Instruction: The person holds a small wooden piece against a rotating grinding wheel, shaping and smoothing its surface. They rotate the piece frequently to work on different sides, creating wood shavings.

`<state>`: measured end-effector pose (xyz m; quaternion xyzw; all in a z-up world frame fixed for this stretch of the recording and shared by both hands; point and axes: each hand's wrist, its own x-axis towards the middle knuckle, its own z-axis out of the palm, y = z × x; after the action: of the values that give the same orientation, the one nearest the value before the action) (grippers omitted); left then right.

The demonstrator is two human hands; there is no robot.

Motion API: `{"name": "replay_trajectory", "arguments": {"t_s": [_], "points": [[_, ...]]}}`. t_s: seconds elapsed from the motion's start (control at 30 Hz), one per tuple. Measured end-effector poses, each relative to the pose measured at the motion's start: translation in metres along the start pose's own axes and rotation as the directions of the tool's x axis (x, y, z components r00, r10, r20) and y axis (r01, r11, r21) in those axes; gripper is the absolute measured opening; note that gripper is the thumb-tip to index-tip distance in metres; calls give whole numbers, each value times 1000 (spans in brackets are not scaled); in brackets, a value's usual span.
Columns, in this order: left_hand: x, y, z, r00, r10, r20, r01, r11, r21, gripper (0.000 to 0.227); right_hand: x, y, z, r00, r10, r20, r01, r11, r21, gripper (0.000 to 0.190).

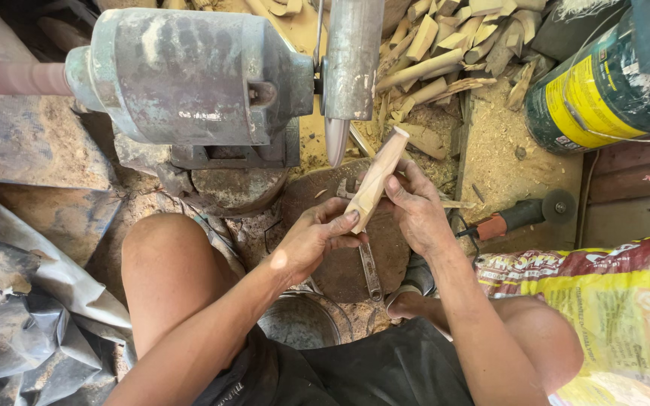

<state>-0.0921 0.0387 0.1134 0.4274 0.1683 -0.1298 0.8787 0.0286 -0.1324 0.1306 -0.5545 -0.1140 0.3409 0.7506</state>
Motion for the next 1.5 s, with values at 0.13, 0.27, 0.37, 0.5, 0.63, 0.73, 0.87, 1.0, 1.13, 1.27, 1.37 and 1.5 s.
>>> {"name": "replay_trajectory", "arguments": {"t_s": [0.13, 0.27, 0.37, 0.5, 0.63, 0.73, 0.87, 1.0, 1.13, 1.27, 1.37, 1.5], "points": [[1, 3, 3, 999, 27, 22, -25, 996, -84, 53, 6, 3, -1, 995, -19, -98, 11, 996, -88, 61], [0, 4, 4, 997, 67, 23, -67, 997, -30, 52, 10, 5, 0, 995, 6, -95, -8, 1000, -22, 61], [2, 6, 2, 999, 48, 21, -44, 987, -157, 48, 11, 4, 1, 994, 22, -112, -23, 1000, -9, 59], [1, 5, 0, 999, 46, 28, -35, 950, -311, 44, 14, 4, 0, 992, 19, -128, -18, 1000, 4, 53], [2, 3, -2, 998, 52, 30, -40, 948, -315, 44, 15, 2, 0, 991, 53, -121, -45, 997, 62, 43], [4, 1, -1, 998, 62, 2, -60, 980, -188, 47, 15, -1, 2, 992, 61, -108, -54, 996, 68, 39], [6, 1, 1, 997, 81, -10, -81, 981, -177, 50, 16, -3, 4, 993, 41, -112, -33, 997, 72, 39], [6, 4, 1, 998, 56, -42, -65, 962, -264, 50, 21, -8, 5, 991, 52, -119, -42, 995, 86, 39], [9, 5, 1, 992, 122, -36, -127, 959, -253, 51, 26, -8, 7, 990, 48, -132, -37, 996, 87, 38], [13, 4, -2, 987, 160, -13, -156, 938, -309, 50, 34, -12, 9, 990, 58, -128, -49, 996, 72, 42], [16, 5, -4, 991, 135, -24, -133, 907, -399, 46, 41, -14, 10, 994, 52, -95, -42, 994, 99, 45], [20, 5, -3, 992, 119, -29, -116, 838, -533, 41, 51, -15, 10, 998, 62, -17, -59, 989, 134, 49]]}}
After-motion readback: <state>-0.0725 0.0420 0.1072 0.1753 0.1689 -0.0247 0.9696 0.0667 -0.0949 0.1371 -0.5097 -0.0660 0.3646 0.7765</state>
